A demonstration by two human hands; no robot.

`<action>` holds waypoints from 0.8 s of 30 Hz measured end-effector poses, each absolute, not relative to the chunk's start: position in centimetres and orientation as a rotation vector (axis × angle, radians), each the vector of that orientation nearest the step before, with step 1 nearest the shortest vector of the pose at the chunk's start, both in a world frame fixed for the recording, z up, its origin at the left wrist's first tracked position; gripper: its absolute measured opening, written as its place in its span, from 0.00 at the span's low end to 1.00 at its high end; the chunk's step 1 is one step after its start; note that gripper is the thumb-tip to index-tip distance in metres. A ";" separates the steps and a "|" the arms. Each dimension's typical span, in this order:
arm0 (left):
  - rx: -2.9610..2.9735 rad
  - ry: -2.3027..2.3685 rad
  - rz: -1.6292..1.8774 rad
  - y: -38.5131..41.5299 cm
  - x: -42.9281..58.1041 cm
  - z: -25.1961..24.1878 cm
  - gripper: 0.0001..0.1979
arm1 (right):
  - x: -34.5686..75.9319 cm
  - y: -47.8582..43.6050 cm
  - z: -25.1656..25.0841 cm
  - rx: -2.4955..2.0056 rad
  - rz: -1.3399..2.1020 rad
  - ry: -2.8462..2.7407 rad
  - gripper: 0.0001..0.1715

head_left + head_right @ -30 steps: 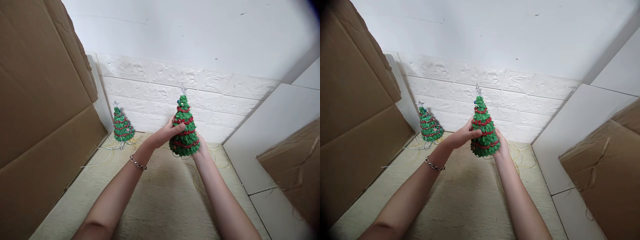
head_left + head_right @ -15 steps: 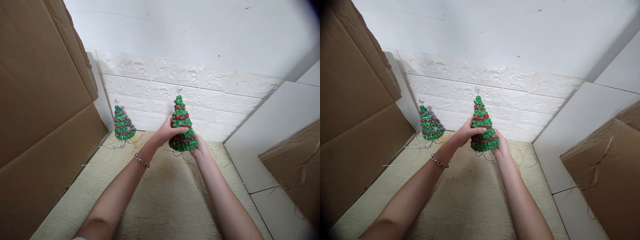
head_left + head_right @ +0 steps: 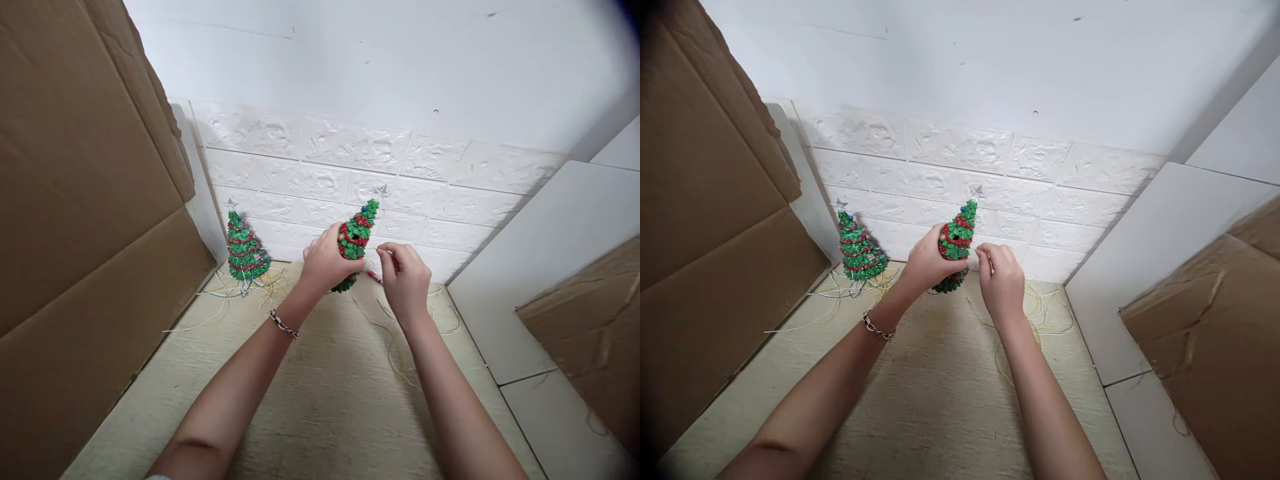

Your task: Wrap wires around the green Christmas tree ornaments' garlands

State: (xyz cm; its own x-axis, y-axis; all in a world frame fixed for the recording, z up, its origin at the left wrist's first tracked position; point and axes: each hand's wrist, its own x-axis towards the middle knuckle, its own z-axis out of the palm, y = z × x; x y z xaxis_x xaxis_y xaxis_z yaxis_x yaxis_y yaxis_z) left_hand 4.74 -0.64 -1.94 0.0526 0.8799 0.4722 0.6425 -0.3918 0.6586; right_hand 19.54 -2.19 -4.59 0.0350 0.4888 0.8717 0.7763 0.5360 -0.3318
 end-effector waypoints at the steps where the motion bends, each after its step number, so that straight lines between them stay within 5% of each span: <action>1: 2.054 1.544 1.255 -0.7 4.7 -1.9 0.28 | 19.4 -2.3 -4.6 -1.104 -0.343 -1.641 0.10; 10: 1.721 0.882 1.186 0.7 3.8 -2.6 0.34 | 19.5 -2.7 -4.0 -1.098 -0.414 -1.645 0.10; 24: 1.475 0.671 1.149 1.2 4.2 -2.8 0.31 | 19.3 -3.4 -3.5 -1.134 -0.611 -1.782 0.13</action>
State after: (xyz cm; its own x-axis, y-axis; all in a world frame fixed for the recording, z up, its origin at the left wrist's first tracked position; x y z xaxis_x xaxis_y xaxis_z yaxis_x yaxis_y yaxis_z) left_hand 4.20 1.15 -2.83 0.3700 0.8813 0.2940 -0.1773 -0.2436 0.9535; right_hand 19.28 -3.42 -3.53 -0.1652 0.4389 0.8832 0.8883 0.4553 -0.0601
